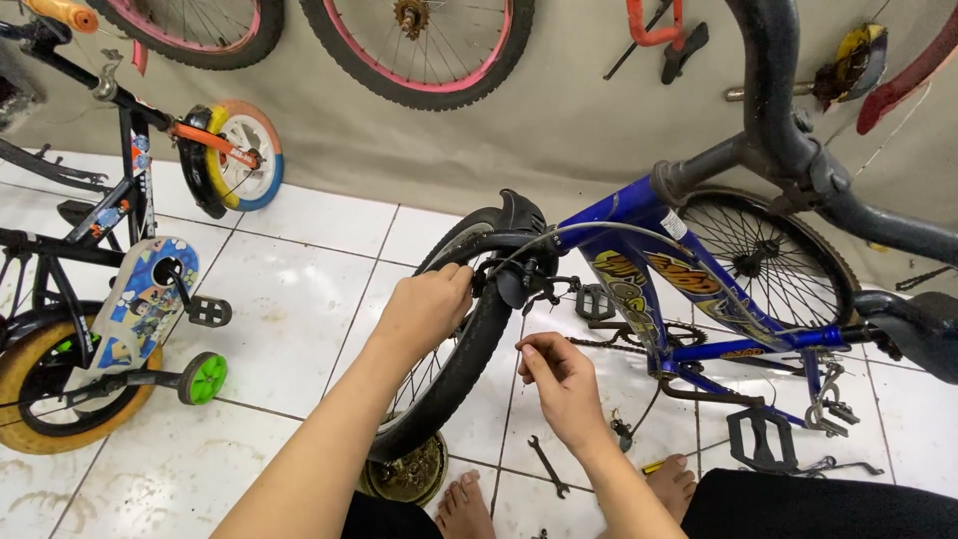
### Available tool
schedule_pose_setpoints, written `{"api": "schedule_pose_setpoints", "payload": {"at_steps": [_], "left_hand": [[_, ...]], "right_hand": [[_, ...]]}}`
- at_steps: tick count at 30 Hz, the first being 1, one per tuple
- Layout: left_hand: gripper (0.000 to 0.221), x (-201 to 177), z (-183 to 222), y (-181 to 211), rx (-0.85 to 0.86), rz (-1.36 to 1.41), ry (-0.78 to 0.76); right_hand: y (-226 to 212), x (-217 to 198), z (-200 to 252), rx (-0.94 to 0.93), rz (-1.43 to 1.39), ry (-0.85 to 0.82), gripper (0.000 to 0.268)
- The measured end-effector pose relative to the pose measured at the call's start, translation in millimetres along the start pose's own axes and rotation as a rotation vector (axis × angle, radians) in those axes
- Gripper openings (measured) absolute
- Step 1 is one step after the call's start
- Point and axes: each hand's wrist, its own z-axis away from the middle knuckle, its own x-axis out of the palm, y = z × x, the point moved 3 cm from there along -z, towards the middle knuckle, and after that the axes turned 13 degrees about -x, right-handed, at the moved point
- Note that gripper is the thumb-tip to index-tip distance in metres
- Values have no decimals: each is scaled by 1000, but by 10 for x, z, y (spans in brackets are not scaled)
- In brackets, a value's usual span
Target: Adjusting the tension and alignment of the front rim brakes on a bicycle using a wrench.
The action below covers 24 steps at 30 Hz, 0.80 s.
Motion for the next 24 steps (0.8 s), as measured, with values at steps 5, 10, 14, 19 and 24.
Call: {"api": "schedule_pose_setpoints", "payload": {"at_steps": [5, 10, 14, 19, 24], "left_hand": [[17, -98, -18, 25, -1, 2, 7], [15, -61, -31, 21, -15, 8, 14], [11, -44, -44, 14, 10, -7, -30], [9, -73, -40, 9, 17, 14, -2], [15, -69, -51, -53, -14, 27, -13]], "right_hand": [[-11, 17, -2, 26, -11, -14, 17], [40, 38, 7, 37, -41, -19, 17], [38, 18, 4, 25, -52, -44, 15], [38, 14, 6, 40, -54, -42, 14], [32, 16, 10, 61, -37, -63, 16]]}}
